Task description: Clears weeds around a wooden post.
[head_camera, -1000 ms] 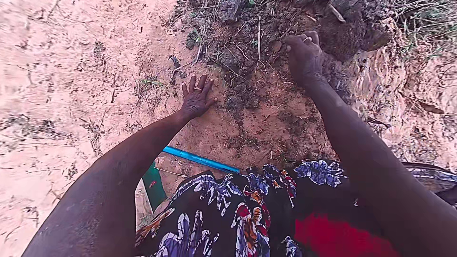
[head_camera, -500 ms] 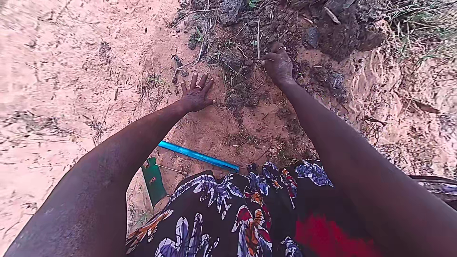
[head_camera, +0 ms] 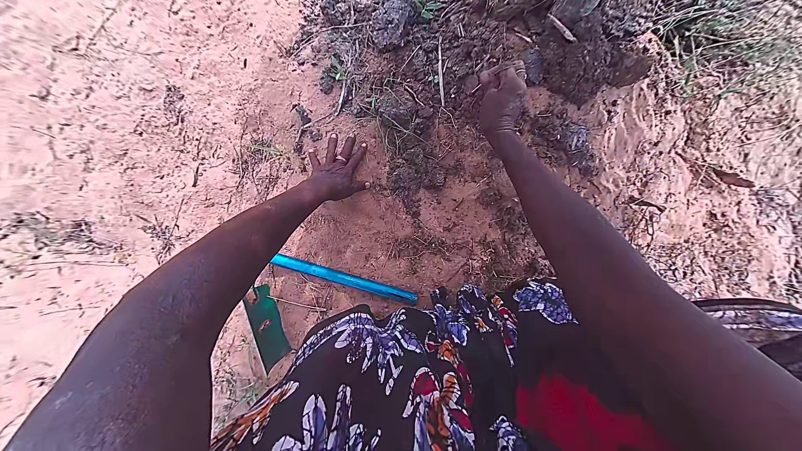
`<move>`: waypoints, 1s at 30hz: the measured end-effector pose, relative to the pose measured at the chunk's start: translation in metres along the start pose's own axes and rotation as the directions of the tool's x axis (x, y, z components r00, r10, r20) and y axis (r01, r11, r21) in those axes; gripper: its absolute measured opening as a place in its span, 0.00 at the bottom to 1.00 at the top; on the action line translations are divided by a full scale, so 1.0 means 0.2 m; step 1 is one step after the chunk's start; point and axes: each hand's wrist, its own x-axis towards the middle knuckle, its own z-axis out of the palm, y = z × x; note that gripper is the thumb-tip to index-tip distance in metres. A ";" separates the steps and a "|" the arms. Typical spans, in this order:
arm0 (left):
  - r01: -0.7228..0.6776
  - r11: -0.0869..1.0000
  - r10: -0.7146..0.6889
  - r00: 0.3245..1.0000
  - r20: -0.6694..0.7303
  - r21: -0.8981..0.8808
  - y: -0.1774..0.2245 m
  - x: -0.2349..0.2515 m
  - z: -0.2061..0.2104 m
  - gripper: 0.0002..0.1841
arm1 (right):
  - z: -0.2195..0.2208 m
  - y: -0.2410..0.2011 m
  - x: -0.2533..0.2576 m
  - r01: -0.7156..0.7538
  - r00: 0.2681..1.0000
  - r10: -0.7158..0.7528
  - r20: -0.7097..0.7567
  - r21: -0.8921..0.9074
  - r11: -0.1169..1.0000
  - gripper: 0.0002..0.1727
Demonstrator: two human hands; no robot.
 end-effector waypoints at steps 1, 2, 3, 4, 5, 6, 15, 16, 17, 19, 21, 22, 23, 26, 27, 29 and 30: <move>-0.004 1.000 0.004 1.000 -0.003 -0.001 0.00 0.00 0.00 0.50 | -0.05 -0.01 0.02 -0.017 1.000 0.017 0.003 0.050 0.999 0.17; -0.006 1.000 0.006 1.000 -0.009 0.007 0.00 0.01 0.00 0.50 | -0.09 0.00 0.03 -0.035 0.999 0.032 0.042 0.081 0.996 0.17; -0.010 1.000 0.010 1.000 -0.009 0.017 0.00 0.01 0.01 0.50 | -0.12 0.01 0.04 -0.046 0.994 0.034 0.099 0.125 0.991 0.15; -0.015 1.000 0.016 1.000 -0.014 0.023 -0.01 0.00 0.01 0.50 | -0.13 0.02 0.04 -0.066 0.985 0.033 0.170 0.191 0.979 0.14; -0.018 1.000 0.018 1.000 -0.023 0.022 -0.01 0.00 0.01 0.51 | -0.14 0.02 0.02 -0.081 0.973 0.022 0.232 0.249 0.965 0.13; -0.015 1.000 0.016 0.999 -0.034 0.014 -0.02 -0.01 0.02 0.51 | -0.14 0.02 0.00 -0.086 0.956 0.002 0.294 0.275 0.958 0.13; 0.068 0.995 -0.065 0.997 0.036 -0.072 -0.02 -0.02 0.02 0.56 | 0.15 -0.18 -0.17 0.510 0.689 -0.261 0.676 -0.197 0.838 0.22; 0.065 0.995 -0.063 0.998 0.028 -0.079 -0.03 -0.01 0.03 0.56 | 0.19 -0.20 -0.18 0.527 0.683 -0.208 0.700 -0.275 0.804 0.26; 0.057 0.994 -0.054 0.998 0.026 -0.091 -0.03 -0.03 0.02 0.56 | 0.21 -0.21 -0.19 0.537 0.683 -0.171 0.711 -0.329 0.777 0.29; 0.005 0.992 -0.006 1.000 -0.002 -0.122 0.02 -0.16 -0.04 0.53 | 0.20 -0.23 -0.21 0.512 0.697 -0.150 0.702 -0.340 0.789 0.29; -0.025 0.992 0.022 0.999 -0.027 -0.125 0.01 -0.20 -0.04 0.51 | 0.17 -0.22 -0.20 0.462 0.730 -0.150 0.667 -0.320 0.827 0.27; -0.014 0.994 0.012 1.000 -0.021 -0.108 0.00 -0.15 -0.02 0.53 | 0.14 -0.22 -0.17 0.439 0.750 -0.142 0.646 -0.326 0.837 0.27; 0.016 0.996 -0.015 1.000 0.011 -0.084 -0.02 -0.08 0.01 0.55 | 0.10 -0.21 -0.14 0.408 0.779 -0.125 0.614 -0.345 0.846 0.26; 0.018 0.995 -0.017 1.000 0.013 -0.094 -0.01 -0.10 -0.01 0.54 | -0.13 -0.23 0.01 0.219 0.924 -0.046 0.381 -0.428 0.877 0.32; -0.010 0.993 0.009 1.000 -0.006 -0.115 0.02 -0.19 -0.05 0.51 | -0.21 -0.24 0.06 0.141 0.962 -0.009 0.272 -0.467 0.873 0.37; -0.020 0.992 0.019 1.000 -0.005 -0.122 0.05 -0.25 -0.08 0.49 | -0.33 -0.25 0.13 0.041 0.987 0.047 0.156 -0.518 0.854 0.48; -0.009 0.994 0.008 1.000 -0.009 -0.107 0.03 -0.20 -0.06 0.51 | -0.34 -0.25 0.13 0.075 0.985 0.015 0.172 -0.502 0.861 0.46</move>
